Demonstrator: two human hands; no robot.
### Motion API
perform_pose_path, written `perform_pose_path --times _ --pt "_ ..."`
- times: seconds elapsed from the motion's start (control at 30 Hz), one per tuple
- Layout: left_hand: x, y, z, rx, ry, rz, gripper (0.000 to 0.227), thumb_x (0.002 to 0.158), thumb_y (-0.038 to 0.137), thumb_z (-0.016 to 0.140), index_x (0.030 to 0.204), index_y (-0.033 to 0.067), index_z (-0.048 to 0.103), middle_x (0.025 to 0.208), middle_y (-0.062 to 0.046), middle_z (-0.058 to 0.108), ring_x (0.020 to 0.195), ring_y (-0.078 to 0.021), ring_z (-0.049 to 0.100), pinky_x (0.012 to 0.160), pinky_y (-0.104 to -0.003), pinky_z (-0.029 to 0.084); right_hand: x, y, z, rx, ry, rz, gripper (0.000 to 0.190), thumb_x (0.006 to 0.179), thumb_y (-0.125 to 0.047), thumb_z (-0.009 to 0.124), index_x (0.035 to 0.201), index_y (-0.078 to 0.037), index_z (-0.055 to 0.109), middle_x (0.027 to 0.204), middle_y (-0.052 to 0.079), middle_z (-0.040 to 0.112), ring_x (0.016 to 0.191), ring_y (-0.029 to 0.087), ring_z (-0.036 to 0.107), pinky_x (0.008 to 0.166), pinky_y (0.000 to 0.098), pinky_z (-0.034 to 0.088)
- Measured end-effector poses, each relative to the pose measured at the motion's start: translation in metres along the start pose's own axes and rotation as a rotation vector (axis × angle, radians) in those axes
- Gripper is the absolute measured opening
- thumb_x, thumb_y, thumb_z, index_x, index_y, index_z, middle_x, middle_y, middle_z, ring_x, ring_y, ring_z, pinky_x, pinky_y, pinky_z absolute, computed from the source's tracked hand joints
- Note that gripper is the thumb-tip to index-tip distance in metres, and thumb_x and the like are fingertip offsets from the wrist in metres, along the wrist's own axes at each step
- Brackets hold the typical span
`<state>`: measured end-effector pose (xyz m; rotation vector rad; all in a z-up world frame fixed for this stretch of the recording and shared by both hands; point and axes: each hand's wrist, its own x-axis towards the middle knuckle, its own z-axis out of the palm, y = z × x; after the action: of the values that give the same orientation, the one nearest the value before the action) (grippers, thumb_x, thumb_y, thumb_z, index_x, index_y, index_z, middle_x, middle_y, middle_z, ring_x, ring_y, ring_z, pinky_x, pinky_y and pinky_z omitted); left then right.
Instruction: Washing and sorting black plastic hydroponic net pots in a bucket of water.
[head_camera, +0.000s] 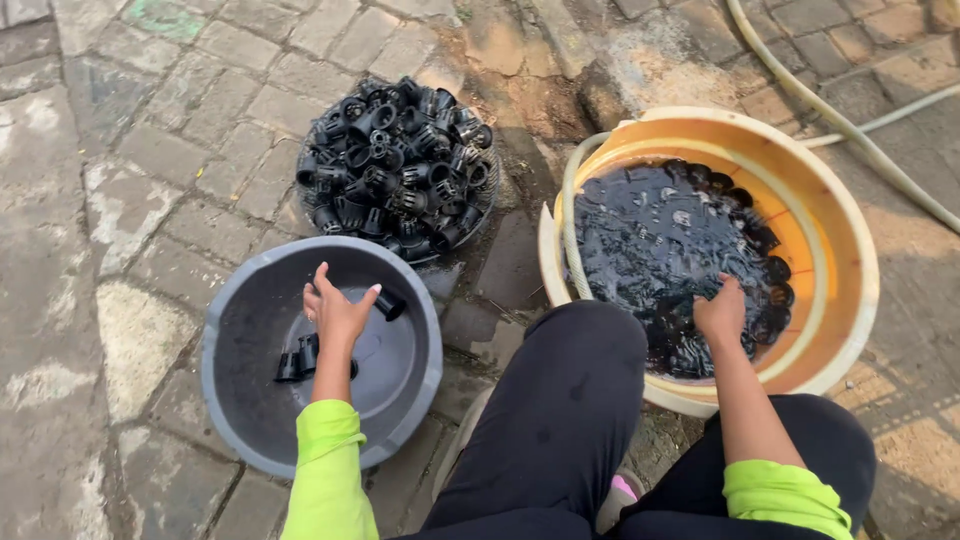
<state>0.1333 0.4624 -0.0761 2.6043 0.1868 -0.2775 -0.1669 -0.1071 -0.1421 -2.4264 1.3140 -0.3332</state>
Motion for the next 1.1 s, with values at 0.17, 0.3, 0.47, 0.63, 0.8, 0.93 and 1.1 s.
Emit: perform_pose_path --times 0.17,0.3,0.47,0.63,0.8,0.93,1.1 --pt "-0.013 0.173 0.000 -0.355 0.119 0.622 0.065 0.088 0.030 0.082 0.143 0.0134 0.053 0.149 -0.031 0.040 0.141 -0.0469 0.037 0.117 -0.052 0.031 -0.003 -0.007 -0.010 0.132 0.174 0.127 0.043 0.082 -0.006 0.076 0.121 -0.005 0.059 0.124 0.027 0.055 0.116 0.045 0.054 0.100 0.0472 0.044" --pt "-0.059 0.328 0.058 -0.526 -0.022 0.950 0.043 0.095 0.015 0.071 0.136 0.0132 0.057 0.139 -0.019 0.057 0.137 -0.0383 0.051 0.115 -0.048 0.038 -0.017 -0.016 0.000 0.132 0.201 0.049 0.040 0.082 -0.002 0.070 0.120 -0.003 0.056 0.121 0.027 0.061 0.117 0.046 0.057 0.097 0.0495 0.046" --pt "-0.037 0.391 0.271 0.170 -0.607 0.983 0.026 0.078 0.001 0.068 0.101 0.0111 0.075 0.112 -0.017 0.070 0.114 -0.0375 0.065 0.098 -0.044 0.052 -0.031 -0.060 -0.029 0.161 -0.439 0.062 0.052 0.086 -0.005 0.064 0.134 -0.024 0.057 0.109 0.023 0.073 0.109 0.044 0.066 0.091 0.0522 0.051" --pt "-0.015 0.345 0.355 0.604 -0.240 0.964 0.028 0.096 0.015 0.065 0.124 0.0104 0.064 0.118 -0.018 0.072 0.117 -0.0386 0.064 0.097 -0.047 0.052 -0.019 -0.068 -0.054 0.057 -0.271 0.155 0.054 0.088 -0.001 0.062 0.138 -0.020 0.056 0.132 0.020 0.060 0.115 0.043 0.062 0.094 0.0506 0.051" --pt "0.008 0.321 0.409 0.727 -0.235 0.903 0.041 0.110 0.028 0.050 0.149 0.0178 0.040 0.122 -0.021 0.069 0.123 -0.0413 0.058 0.102 -0.052 0.047 -0.026 -0.056 -0.015 -0.232 -0.247 0.103 0.062 0.081 -0.001 0.069 0.140 -0.009 0.050 0.133 0.023 0.055 0.117 0.046 0.057 0.088 0.0459 0.054" --pt "0.009 0.342 0.397 0.323 -0.666 0.772 0.076 0.086 0.021 0.081 0.146 -0.0002 0.041 0.131 -0.026 0.058 0.119 -0.0415 0.058 0.099 -0.049 0.050 -0.014 -0.029 0.027 0.071 -0.464 0.090 0.045 0.089 -0.006 0.068 0.133 -0.015 0.064 0.130 0.016 0.067 0.115 0.037 0.065 0.095 0.0452 0.053" --pt "-0.018 0.395 0.339 -0.595 -1.179 0.173 0.071 0.081 0.006 0.082 0.143 0.0038 0.047 0.116 -0.014 0.070 0.102 -0.0262 0.070 0.091 -0.044 0.057 -0.007 -0.083 -0.063 0.644 -0.280 0.369 0.035 0.091 -0.012 0.069 0.124 -0.011 0.058 0.138 0.009 0.060 0.099 0.020 0.067 0.080 0.0352 0.059"
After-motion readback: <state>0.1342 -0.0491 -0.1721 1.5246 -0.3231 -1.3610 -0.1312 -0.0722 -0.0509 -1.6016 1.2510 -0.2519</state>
